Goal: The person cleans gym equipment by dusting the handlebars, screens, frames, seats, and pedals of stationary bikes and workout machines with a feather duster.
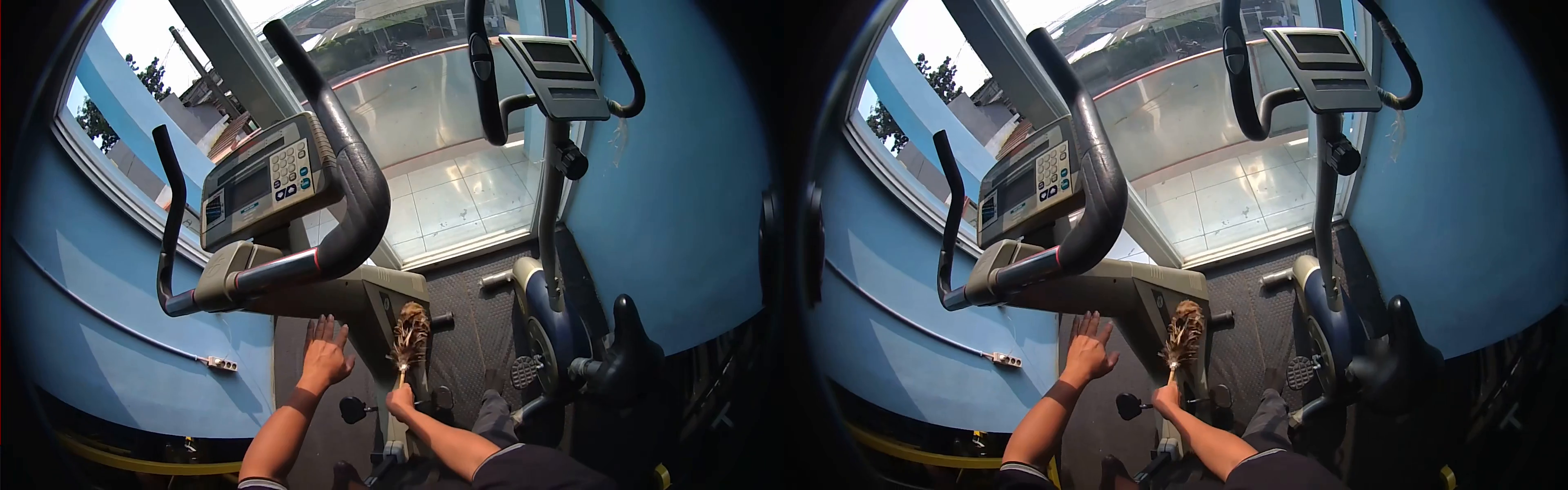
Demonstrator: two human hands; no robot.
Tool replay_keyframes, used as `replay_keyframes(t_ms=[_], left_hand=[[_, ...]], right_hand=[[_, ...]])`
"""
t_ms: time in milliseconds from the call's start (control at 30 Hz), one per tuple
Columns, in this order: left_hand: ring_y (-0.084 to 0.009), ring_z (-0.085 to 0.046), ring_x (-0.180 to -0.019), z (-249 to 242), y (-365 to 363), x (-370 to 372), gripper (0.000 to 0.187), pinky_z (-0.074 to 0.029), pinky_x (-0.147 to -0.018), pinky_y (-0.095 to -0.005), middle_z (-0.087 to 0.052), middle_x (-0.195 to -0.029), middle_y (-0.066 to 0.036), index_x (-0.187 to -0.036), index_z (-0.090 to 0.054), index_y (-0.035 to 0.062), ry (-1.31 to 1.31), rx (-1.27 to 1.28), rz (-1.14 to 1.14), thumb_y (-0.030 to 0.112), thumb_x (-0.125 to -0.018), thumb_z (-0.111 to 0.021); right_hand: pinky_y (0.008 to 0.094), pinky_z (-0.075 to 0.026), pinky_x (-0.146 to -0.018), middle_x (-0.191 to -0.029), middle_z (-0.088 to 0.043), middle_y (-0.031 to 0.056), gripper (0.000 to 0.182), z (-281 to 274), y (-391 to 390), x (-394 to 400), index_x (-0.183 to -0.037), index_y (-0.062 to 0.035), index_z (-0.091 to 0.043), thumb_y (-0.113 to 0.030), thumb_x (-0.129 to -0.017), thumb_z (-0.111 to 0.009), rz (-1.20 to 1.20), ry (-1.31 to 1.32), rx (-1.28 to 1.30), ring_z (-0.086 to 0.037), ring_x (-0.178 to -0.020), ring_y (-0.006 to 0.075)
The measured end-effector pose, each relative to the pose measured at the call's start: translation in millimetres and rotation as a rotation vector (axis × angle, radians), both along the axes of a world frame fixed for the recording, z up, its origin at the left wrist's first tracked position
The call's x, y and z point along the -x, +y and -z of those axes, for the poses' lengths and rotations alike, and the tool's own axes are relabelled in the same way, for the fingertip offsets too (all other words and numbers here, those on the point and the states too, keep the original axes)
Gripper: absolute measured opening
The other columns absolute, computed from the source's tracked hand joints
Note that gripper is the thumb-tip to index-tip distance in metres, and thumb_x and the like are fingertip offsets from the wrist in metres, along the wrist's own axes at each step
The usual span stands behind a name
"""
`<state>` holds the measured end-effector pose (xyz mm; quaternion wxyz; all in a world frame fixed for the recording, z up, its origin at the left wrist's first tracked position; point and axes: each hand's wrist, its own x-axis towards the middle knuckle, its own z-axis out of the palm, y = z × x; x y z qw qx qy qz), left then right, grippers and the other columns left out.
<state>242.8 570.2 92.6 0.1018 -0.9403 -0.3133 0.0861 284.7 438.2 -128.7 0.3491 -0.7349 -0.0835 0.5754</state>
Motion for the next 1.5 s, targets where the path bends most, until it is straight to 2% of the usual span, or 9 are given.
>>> replay_keyframes(t_ms=[133,467,567,667,833,933,1200,1333,1500], left_hand=[[-0.0359,-0.028,-0.139,32.3,-31.2,26.2,0.074,-0.013,-0.116,-0.0486,-0.035,-0.147,-0.024,-0.138,-0.047,0.0096,-0.004,0.188,-0.135,0.044,-0.076,-0.067],[-0.0346,-0.043,-0.131,123.1,-135.1,117.0,0.076,-0.023,-0.112,-0.0525,-0.049,-0.138,-0.019,-0.138,-0.047,0.0105,-0.227,0.701,-0.545,0.049,-0.076,-0.067],[-0.0322,-0.046,-0.128,105.6,-158.0,128.5,0.07,-0.023,-0.111,-0.0545,-0.054,-0.133,-0.015,-0.134,-0.051,0.0119,0.223,0.726,-0.573,0.048,-0.077,-0.067],[-0.0301,-0.047,-0.126,103.8,-176.6,129.9,0.059,-0.022,-0.112,-0.0524,-0.056,-0.13,-0.012,-0.128,-0.056,0.015,-0.365,0.556,-0.587,0.042,-0.076,-0.067],[-0.0253,-0.045,-0.128,89.6,-196.4,151.2,0.054,-0.021,-0.113,-0.0488,-0.058,-0.127,-0.007,-0.126,-0.059,0.0166,-0.19,0.399,-0.6,0.043,-0.079,-0.066],[-0.0251,-0.046,-0.126,86.1,-215.3,161.8,0.054,-0.02,-0.113,-0.0481,-0.059,-0.127,-0.006,-0.125,-0.061,0.0172,-0.178,0.334,-0.558,0.044,-0.079,-0.066],[-0.0229,-0.055,-0.116,64.1,-207.1,140.9,0.059,-0.044,-0.093,-0.0361,-0.063,-0.122,-0.001,-0.12,-0.065,0.0236,0.186,0.442,-0.454,0.06,-0.073,-0.064],[-0.0248,-0.055,-0.116,60.1,-198.6,147.8,0.069,-0.047,-0.095,-0.036,-0.06,-0.124,-0.003,-0.126,-0.061,0.0243,0.325,0.539,-0.226,0.063,-0.069,-0.066],[-0.0244,-0.056,-0.113,63.2,-205.7,143.6,0.066,-0.05,-0.091,-0.0367,-0.061,-0.122,-0.003,-0.125,-0.062,0.0241,0.379,0.484,-0.27,0.061,-0.07,-0.065]], right_hand=[[0.0552,-0.043,-0.087,-0.102,-0.059,0.0366,0.032,-69.7,-13.2,10.1,-0.122,-0.0035,-0.036,-0.018,-0.093,-0.038,-0.105,-0.233,-0.225,-0.056,-0.1,0.0527],[0.0481,-0.049,-0.084,-0.099,-0.063,0.0323,0.027,-30.3,-71.8,-3.1,-0.103,0.006,-0.057,-0.013,-0.084,-0.05,-0.177,-0.244,-0.014,-0.062,-0.1,0.0444],[0.052,-0.045,-0.088,-0.105,-0.06,0.0338,0.026,-43.5,-76.1,15.0,-0.115,-0.0026,-0.044,-0.017,-0.092,-0.042,-0.242,-0.339,-0.098,-0.058,-0.1,0.0514],[0.048,-0.049,-0.087,-0.107,-0.062,0.0298,0.036,-35.2,-77.0,15.2,-0.119,0.0015,-0.044,-0.013,-0.087,-0.052,-0.378,-0.364,0.061,-0.062,-0.101,0.0443],[0.045,-0.049,-0.088,-0.111,-0.062,0.0279,0.03,-34.1,-92.2,3.2,-0.108,0.006,-0.056,-0.009,-0.083,-0.05,-0.409,0.059,0.237,-0.061,-0.105,0.0432],[0.0486,-0.048,-0.089,-0.11,-0.062,0.0304,0.03,-27.0,-113.3,10.0,-0.109,0.0061,-0.053,-0.008,-0.083,-0.048,-0.273,-0.173,0.061,-0.06,-0.101,0.0482],[0.0434,-0.052,-0.083,-0.107,-0.063,0.0306,0.029,29.3,-131.1,16.0,-0.099,0.0098,-0.062,-0.013,-0.082,-0.055,-0.851,-0.15,0.119,-0.062,-0.103,0.0421],[0.0468,-0.049,-0.087,-0.103,-0.062,0.0335,0.027,10.4,-170.2,46.9,-0.099,0.0073,-0.06,-0.01,-0.08,-0.051,-0.297,-0.249,-0.001,-0.06,-0.104,0.0456],[0.0484,-0.048,-0.089,-0.104,-0.061,0.035,0.03,32.8,-239.1,89.6,-0.109,0.0046,-0.053,-0.008,-0.082,-0.048,-0.33,-0.138,0.065,-0.059,-0.103,0.0486]])
